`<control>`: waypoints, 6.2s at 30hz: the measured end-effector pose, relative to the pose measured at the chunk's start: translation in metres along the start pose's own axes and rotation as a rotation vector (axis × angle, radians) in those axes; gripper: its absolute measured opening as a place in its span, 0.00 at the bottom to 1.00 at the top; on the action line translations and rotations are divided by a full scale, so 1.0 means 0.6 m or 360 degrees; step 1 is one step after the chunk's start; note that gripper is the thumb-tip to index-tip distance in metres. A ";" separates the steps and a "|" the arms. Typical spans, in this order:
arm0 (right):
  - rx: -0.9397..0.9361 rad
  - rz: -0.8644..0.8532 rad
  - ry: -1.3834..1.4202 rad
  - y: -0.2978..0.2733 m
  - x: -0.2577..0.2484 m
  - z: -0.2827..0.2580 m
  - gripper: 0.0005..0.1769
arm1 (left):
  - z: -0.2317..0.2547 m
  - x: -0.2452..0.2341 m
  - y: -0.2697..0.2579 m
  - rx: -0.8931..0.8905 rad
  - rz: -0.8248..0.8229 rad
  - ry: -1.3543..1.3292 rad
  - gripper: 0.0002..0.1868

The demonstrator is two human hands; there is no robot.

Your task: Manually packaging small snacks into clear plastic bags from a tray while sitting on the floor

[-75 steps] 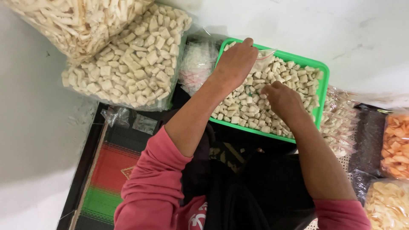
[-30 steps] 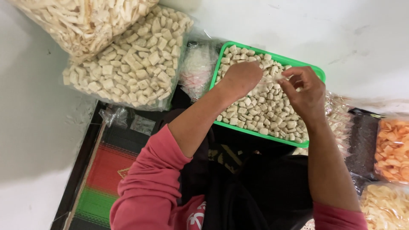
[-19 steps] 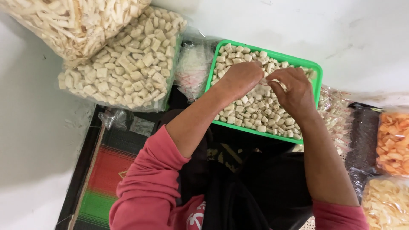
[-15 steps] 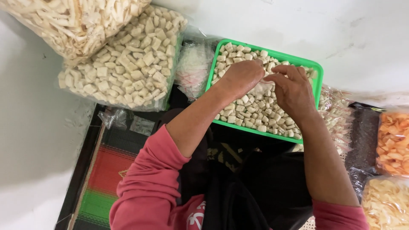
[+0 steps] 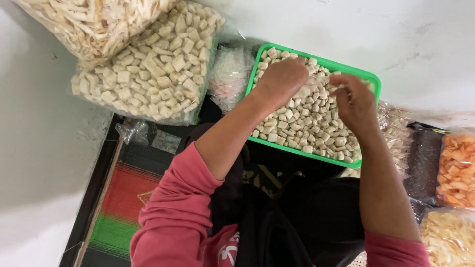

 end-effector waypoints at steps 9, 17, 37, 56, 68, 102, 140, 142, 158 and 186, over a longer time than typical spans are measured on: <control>0.0095 -0.0696 -0.0982 -0.041 0.131 0.057 0.12 | 0.004 -0.008 -0.002 0.0073 0.0004 0.0056 0.05; 0.0195 -0.0884 -0.1036 -0.050 0.164 0.074 0.14 | 0.001 -0.006 -0.005 0.0055 -0.0007 0.0038 0.05; 0.0178 -0.0959 -0.1130 -0.058 0.179 0.107 0.13 | 0.005 -0.024 -0.017 0.0029 0.0005 0.0061 0.09; -0.0372 0.0292 -0.0123 0.006 0.007 -0.064 0.13 | 0.033 -0.009 -0.016 0.0055 0.0016 -0.0096 0.06; -0.0411 0.0296 -0.0148 0.017 -0.017 -0.065 0.12 | 0.025 -0.011 -0.008 0.0147 -0.0044 -0.0169 0.07; 0.0674 -0.0315 -0.0592 0.010 0.134 0.154 0.16 | 0.001 -0.050 -0.009 -0.0011 0.0022 0.0020 0.06; 0.0000 -0.0132 -0.0705 -0.125 -0.046 -0.262 0.16 | 0.141 -0.144 -0.147 0.0413 -0.0003 -0.0378 0.03; -0.0019 -0.0132 -0.0542 -0.141 -0.053 -0.282 0.20 | 0.149 -0.156 -0.161 0.0439 -0.0013 -0.0402 0.04; 0.0179 -0.0450 -0.1015 -0.203 -0.065 -0.274 0.13 | 0.208 -0.162 -0.227 0.0529 -0.0014 -0.0532 0.10; 0.0742 -0.0430 -0.1066 -0.125 0.013 0.409 0.21 | 0.034 -0.005 -0.006 0.0122 0.0030 -0.0328 0.08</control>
Point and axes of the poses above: each hand's wrist, its own y-axis towards the middle knuckle, its own x-axis out of the palm, z = x × y, the point moved 5 cm from there along y, towards the middle knuckle, and after that the axes turned 1 degree about -z, right-handed, at the moved point
